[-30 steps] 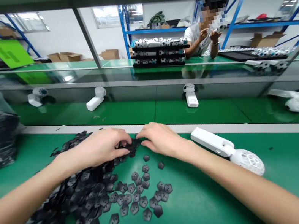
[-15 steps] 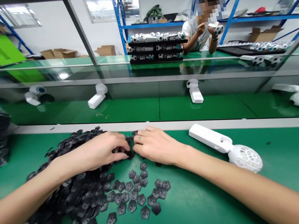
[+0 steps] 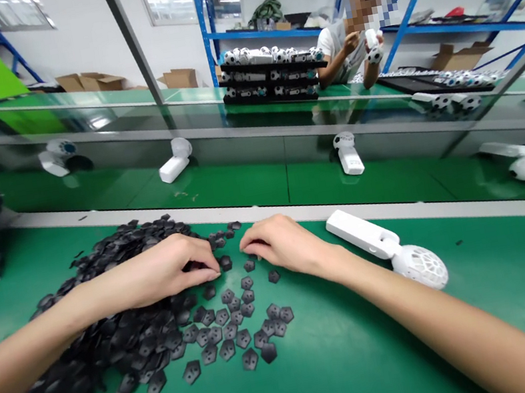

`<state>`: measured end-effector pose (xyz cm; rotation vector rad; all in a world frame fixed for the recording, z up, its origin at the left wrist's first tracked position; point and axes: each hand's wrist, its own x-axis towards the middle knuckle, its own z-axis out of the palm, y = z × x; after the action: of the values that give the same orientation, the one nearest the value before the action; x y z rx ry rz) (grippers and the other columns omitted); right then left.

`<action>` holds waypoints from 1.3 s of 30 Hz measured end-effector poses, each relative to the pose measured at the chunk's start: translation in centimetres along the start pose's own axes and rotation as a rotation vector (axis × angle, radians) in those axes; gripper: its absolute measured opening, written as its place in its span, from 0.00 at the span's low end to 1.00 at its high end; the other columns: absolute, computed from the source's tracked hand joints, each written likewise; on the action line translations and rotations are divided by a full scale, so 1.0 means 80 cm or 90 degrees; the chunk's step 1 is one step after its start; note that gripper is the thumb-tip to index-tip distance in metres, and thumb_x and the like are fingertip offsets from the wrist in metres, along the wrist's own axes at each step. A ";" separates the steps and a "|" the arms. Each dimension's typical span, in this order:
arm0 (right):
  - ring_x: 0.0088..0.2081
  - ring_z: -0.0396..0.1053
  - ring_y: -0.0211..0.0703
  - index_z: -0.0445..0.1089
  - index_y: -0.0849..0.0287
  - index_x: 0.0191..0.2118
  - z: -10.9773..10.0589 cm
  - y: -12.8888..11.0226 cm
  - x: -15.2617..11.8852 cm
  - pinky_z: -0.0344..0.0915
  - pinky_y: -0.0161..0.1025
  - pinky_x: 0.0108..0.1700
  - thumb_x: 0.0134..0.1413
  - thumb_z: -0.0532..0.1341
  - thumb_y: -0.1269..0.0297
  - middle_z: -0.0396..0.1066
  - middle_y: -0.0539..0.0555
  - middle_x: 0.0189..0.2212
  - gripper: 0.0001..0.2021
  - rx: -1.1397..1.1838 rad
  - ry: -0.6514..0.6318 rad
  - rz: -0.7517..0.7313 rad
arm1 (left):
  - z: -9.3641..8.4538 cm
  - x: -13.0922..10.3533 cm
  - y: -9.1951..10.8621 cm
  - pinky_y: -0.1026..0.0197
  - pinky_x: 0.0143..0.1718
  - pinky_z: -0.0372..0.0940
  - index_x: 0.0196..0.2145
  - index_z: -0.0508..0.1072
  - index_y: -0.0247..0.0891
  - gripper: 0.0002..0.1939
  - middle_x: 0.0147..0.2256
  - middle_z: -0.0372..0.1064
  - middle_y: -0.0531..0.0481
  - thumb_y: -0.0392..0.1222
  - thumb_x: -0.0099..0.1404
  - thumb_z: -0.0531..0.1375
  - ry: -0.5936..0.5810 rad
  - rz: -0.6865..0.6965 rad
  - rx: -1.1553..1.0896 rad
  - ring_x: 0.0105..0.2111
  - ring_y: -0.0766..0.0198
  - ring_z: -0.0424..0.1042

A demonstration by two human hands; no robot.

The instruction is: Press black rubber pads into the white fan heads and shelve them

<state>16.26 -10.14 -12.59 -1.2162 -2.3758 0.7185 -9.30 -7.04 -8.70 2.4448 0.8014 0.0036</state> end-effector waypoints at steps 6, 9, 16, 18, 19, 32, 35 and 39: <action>0.38 0.77 0.43 0.82 0.59 0.40 -0.002 -0.010 0.023 0.66 0.38 0.42 0.65 0.68 0.75 0.83 0.52 0.35 0.06 -0.001 -0.030 0.008 | 0.017 0.004 -0.003 0.62 0.37 0.64 0.36 0.85 0.40 0.10 0.35 0.83 0.51 0.39 0.72 0.63 -0.007 -0.011 -0.072 0.32 0.61 0.79; 0.44 0.76 0.45 0.82 0.58 0.44 0.003 -0.021 0.030 0.64 0.39 0.46 0.66 0.70 0.70 0.82 0.54 0.41 0.04 -0.011 -0.031 -0.022 | 0.015 0.002 -0.003 0.62 0.38 0.64 0.38 0.85 0.41 0.10 0.37 0.83 0.50 0.42 0.72 0.63 0.009 -0.020 -0.057 0.34 0.59 0.79; 0.38 0.73 0.42 0.79 0.59 0.40 0.016 -0.027 0.040 0.60 0.37 0.39 0.64 0.72 0.70 0.79 0.52 0.36 0.02 -0.013 -0.033 -0.009 | -0.003 -0.020 0.008 0.60 0.38 0.65 0.39 0.85 0.44 0.06 0.37 0.83 0.51 0.43 0.67 0.68 0.010 -0.088 0.066 0.36 0.55 0.79; 0.33 0.71 0.39 0.78 0.59 0.38 0.016 -0.023 0.039 0.59 0.35 0.36 0.63 0.72 0.70 0.78 0.49 0.31 0.03 -0.005 -0.030 0.002 | 0.002 -0.022 0.011 0.59 0.40 0.65 0.42 0.85 0.44 0.07 0.41 0.83 0.49 0.42 0.66 0.69 -0.011 -0.103 0.088 0.40 0.52 0.80; 0.31 0.71 0.38 0.78 0.59 0.38 0.014 -0.021 0.038 0.59 0.34 0.35 0.63 0.72 0.69 0.77 0.48 0.29 0.04 -0.005 -0.028 0.006 | 0.005 -0.022 0.012 0.59 0.40 0.65 0.42 0.85 0.44 0.07 0.41 0.83 0.49 0.40 0.65 0.70 -0.017 -0.111 0.093 0.41 0.51 0.80; 0.51 0.76 0.52 0.80 0.57 0.52 -0.015 -0.004 0.031 0.64 0.43 0.47 0.71 0.66 0.66 0.80 0.57 0.51 0.08 -0.180 0.069 0.053 | 0.026 -0.023 0.017 0.60 0.34 0.59 0.33 0.78 0.41 0.07 0.36 0.77 0.51 0.32 0.71 0.65 0.043 -0.039 0.206 0.36 0.57 0.77; 0.53 0.75 0.54 0.80 0.58 0.52 -0.009 0.006 0.056 0.64 0.42 0.46 0.68 0.68 0.66 0.80 0.59 0.52 0.09 -0.180 0.059 0.073 | 0.034 -0.029 0.024 0.57 0.30 0.57 0.33 0.78 0.40 0.11 0.34 0.75 0.49 0.34 0.74 0.61 0.034 -0.018 0.299 0.33 0.55 0.77; 0.43 0.77 0.47 0.80 0.59 0.42 -0.008 0.008 0.063 0.61 0.38 0.39 0.66 0.70 0.68 0.82 0.54 0.41 0.02 -0.157 0.034 0.095 | 0.020 -0.037 0.032 0.58 0.34 0.62 0.36 0.82 0.41 0.07 0.37 0.79 0.49 0.41 0.73 0.65 0.019 -0.023 0.215 0.36 0.55 0.79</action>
<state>14.21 -5.52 -11.94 -1.5057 -2.4014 0.4381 -10.04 -11.16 -8.22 2.7505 0.9224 -0.1185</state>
